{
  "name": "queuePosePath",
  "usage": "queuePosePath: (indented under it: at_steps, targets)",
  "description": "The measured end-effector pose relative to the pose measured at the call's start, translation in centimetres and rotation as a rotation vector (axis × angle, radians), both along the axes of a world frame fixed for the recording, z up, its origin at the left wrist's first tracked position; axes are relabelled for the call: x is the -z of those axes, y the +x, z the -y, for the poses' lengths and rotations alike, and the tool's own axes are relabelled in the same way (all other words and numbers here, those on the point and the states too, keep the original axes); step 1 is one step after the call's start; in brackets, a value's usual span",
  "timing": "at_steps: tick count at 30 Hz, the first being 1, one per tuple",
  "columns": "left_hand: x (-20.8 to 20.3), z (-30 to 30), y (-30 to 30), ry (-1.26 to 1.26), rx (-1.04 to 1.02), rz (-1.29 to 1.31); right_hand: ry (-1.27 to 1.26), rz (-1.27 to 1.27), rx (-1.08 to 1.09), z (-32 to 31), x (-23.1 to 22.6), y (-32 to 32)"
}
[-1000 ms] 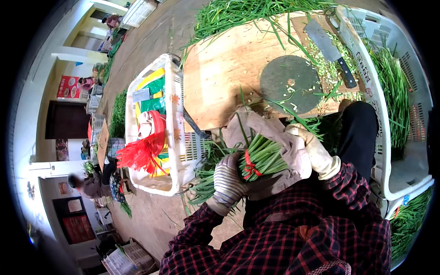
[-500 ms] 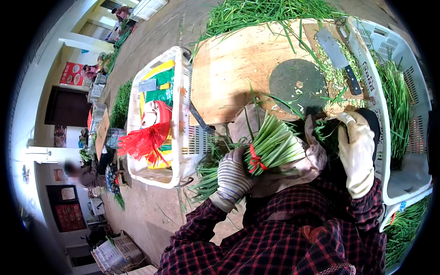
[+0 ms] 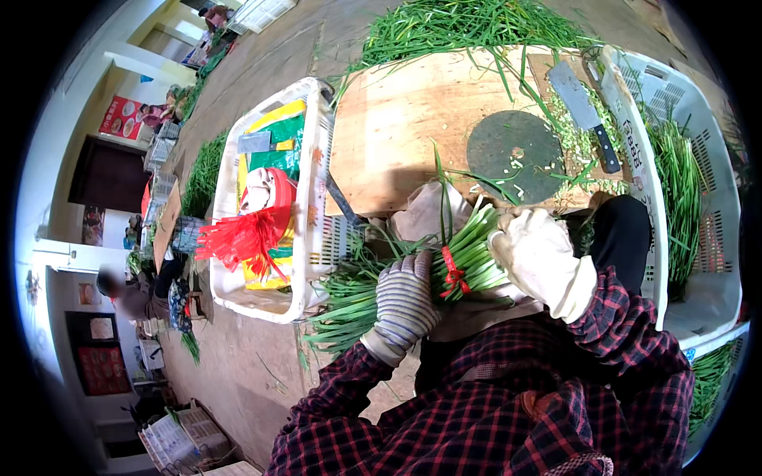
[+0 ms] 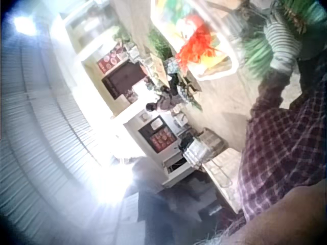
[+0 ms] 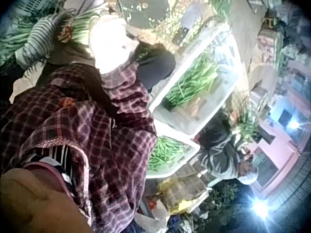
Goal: The person bundles chives, secures them with a red tie, and trims the ends using a cleaver on a wooden board before placing the bundle into a white plastic crate.
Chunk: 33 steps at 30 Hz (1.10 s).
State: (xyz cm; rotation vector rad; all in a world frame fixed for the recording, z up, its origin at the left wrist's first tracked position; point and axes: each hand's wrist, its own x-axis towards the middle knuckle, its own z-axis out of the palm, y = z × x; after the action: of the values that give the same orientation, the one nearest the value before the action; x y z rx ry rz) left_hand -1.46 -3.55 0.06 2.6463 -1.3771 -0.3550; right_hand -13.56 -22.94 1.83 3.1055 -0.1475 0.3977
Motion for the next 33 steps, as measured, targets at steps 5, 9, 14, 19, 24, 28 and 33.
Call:
queuePosePath:
  at_steps: [5, 9, 14, 19, 24, 28, 33]
  targets:
    - [-0.4, -0.8, 0.3, 0.028, 0.008, 0.017, 0.073, -0.068, -0.254, 0.5, -2.1, 0.1]
    - [0.6, -1.7, 0.9, -0.074, -0.014, 0.001, 0.017, -0.081, -0.098, 4.3, -3.7, 0.0]
    - [1.0, -1.7, 1.1, -0.15, 0.009, -0.005, -0.274, 0.182, 0.245, 17.6, -9.8, -0.9]
    - [3.3, -1.3, 1.3, -0.31, 0.009, -0.127, -0.017, 0.23, 0.697, 34.4, -11.7, -5.7]
    - [-2.2, -4.9, 4.5, -0.516, -0.216, -0.838, 1.142, 0.163, 0.248, 15.6, -6.6, 1.5]
    - [-10.8, -2.5, 7.8, -0.588, 0.08, -0.613, 1.94, 0.365, -0.239, 5.5, -7.8, 6.3]
    - [-20.0, 2.9, 10.3, -0.821, 0.08, -0.842, 1.531, 0.084, -0.596, 1.0, -8.8, 10.1]
